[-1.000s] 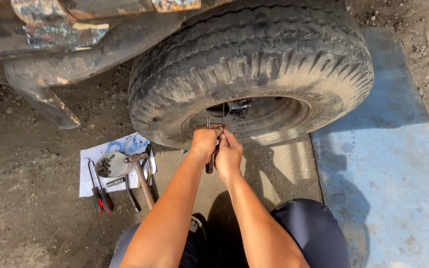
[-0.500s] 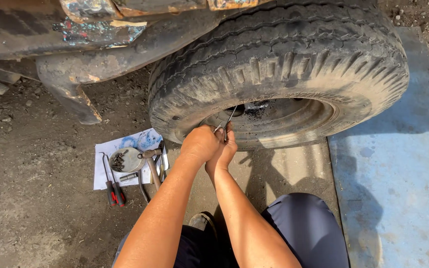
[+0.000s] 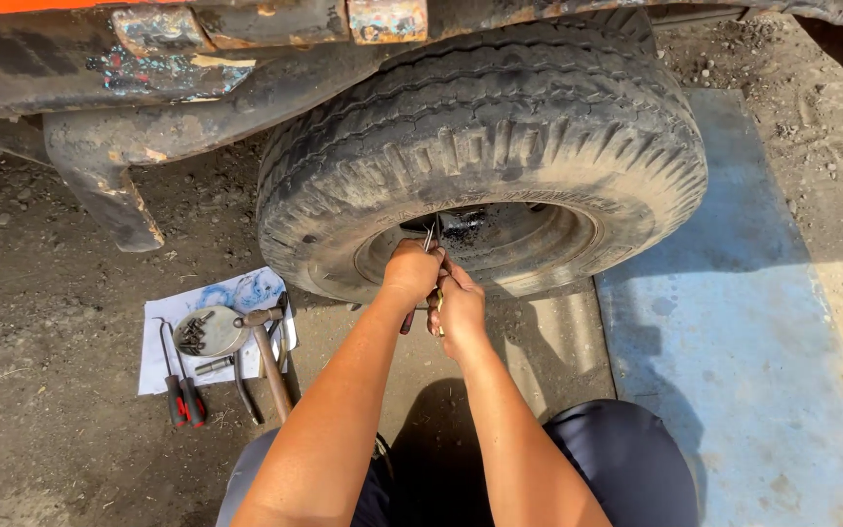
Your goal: Repairing the wheel hub assembly of a truck using hand tools
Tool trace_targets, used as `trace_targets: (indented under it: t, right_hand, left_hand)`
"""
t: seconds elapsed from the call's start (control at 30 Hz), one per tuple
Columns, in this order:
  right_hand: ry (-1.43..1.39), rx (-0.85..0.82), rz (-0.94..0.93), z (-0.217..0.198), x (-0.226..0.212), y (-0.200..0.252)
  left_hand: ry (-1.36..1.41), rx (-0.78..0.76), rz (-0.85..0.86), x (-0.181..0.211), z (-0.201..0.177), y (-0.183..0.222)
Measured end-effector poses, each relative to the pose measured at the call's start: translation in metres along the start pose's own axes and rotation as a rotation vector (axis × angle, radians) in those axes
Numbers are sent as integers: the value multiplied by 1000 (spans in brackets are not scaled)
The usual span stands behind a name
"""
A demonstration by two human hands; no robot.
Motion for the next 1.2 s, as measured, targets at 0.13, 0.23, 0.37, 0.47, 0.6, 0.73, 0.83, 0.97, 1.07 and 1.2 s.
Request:
trace_targets:
  t: [0.13, 0.23, 0.37, 0.47, 0.6, 0.73, 0.83, 0.97, 1.07, 1.2]
  right_hand:
    - [45, -21, -3, -10, -4, -1]
    - [62, -30, 3, -7, -5, 3]
    - [-2, -35, 19, -4, -10, 9]
    - [-75, -52, 40, -12, 2, 0]
    - [-92, -77, 22, -11, 8, -9]
    - [-108, -41, -88, 10, 8, 11]
    - [-118, 34, -206, 36, 4, 27]
    - [-262, -23, -239, 61, 29, 0]
    - [-232, -18, -205, 63, 53, 3]
    - [-209, -26, -196, 65, 62, -6]
  left_hand:
    - [93, 63, -40, -13, 15, -23]
    - [97, 92, -33, -9, 10, -16]
    - [127, 115, -23, -8, 10, -16]
    - [160, 132, -27, -24, 26, -31]
    - [270, 201, -89, -22, 28, -24]
    - [148, 233, -68, -57, 35, -51]
    - [85, 214, -33, -41, 3, -41]
    - [-223, 68, 71, -19, -24, -24]
    - [-450, -34, 103, -6, -30, -6]
    - [-756, -24, 132, -8, -16, -21]
Point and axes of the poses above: each hand's wrist, its own y-axis away from the middle knuckle, its own z-axis out of the palm, x = y × z, the point moved 6 cm from there along -y, towards the middle knuckle, and after that the axes turned 2 degrees about x, right-handed, at the moved point
